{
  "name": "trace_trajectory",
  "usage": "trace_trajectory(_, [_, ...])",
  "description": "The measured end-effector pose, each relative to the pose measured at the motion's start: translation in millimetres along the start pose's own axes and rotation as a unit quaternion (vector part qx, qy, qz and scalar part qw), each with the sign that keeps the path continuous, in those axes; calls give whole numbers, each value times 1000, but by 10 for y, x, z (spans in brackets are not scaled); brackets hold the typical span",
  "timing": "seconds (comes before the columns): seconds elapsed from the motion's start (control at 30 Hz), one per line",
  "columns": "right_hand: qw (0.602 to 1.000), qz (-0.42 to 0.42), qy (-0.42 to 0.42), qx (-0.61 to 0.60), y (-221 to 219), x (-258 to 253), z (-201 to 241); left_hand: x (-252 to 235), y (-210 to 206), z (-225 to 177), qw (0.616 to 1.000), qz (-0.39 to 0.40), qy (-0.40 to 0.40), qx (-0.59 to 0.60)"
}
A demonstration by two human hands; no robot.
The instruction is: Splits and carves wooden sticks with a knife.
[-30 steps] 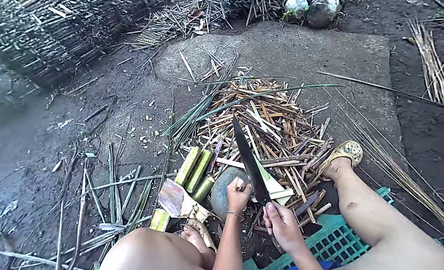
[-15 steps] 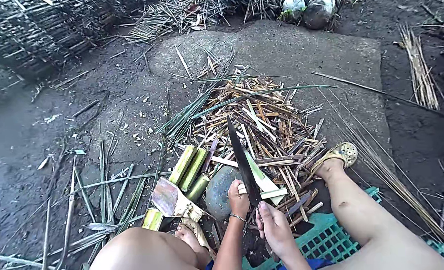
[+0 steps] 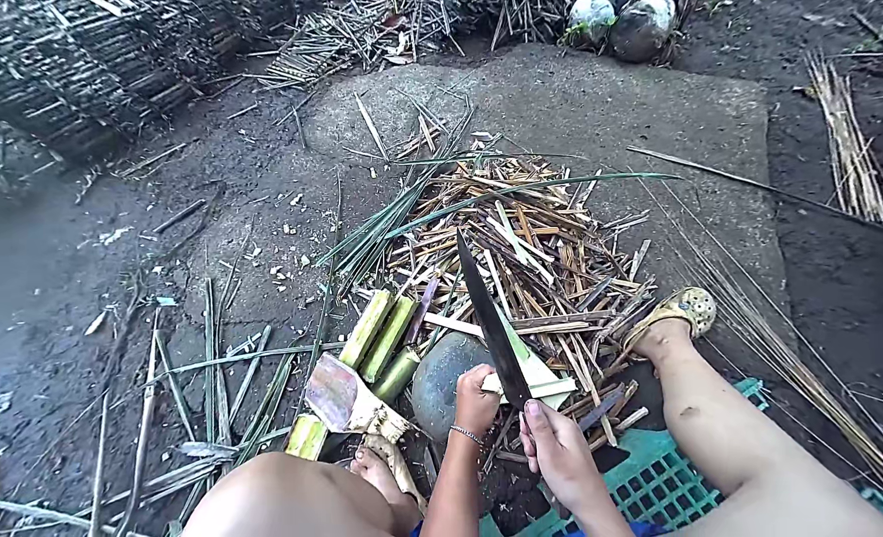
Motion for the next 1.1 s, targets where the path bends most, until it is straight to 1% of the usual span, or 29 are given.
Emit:
trace_trajectory(0.07, [1000, 8, -8, -7, -2, -4, 15, -25, -9, 2, 999, 41, 13, 2])
trace_trajectory(0.17, [1000, 22, -18, -13, 11, -12, 35, -49, -36, 23, 992, 112, 59, 0])
trace_trajectory(0.27, [1000, 5, 3, -16, 61, -14, 73, -62, -52, 12, 987, 145, 72, 0])
trace_trajectory(0.4, [999, -16, 50, -4, 114, -25, 116, -74, -33, 0, 986, 148, 72, 14])
trace_trajectory(0.47, [998, -11, 49, 30, 103, -69, 84, -74, -32, 9, 984, 160, 76, 18])
trace_trajectory(0.57, [997, 19, 27, 65, 49, -113, 24, -69, -34, 22, 982, 171, 77, 24])
trace_trajectory(0.67, [997, 25, 27, 66, 41, -105, 28, -64, -21, 39, 982, 166, 81, 28])
trace_trajectory(0.83, [997, -4, 71, 41, 116, -60, 162, -52, -4, 51, 985, 152, 75, 39])
trace_trajectory(0.9, [997, 7, 59, 52, 80, -83, 123, -56, 0, 51, 985, 152, 73, 38])
trace_trajectory(1.0, [996, 42, 20, 74, -10, -129, -22, -61, -7, 90, 984, 161, 77, 27])
trace_trajectory(1.1, [996, 52, 17, 74, -24, -140, -42, -57, -19, 129, 981, 172, 85, 26])
Point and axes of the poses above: each hand's wrist, its own x-axis away from the middle knuckle, its own y-axis out of the back of the hand, z = x × y, the point moved 8 cm from there along -x, towards the middle knuckle, and after that the axes turned 13 degrees about -z, right-handed, at the moved point
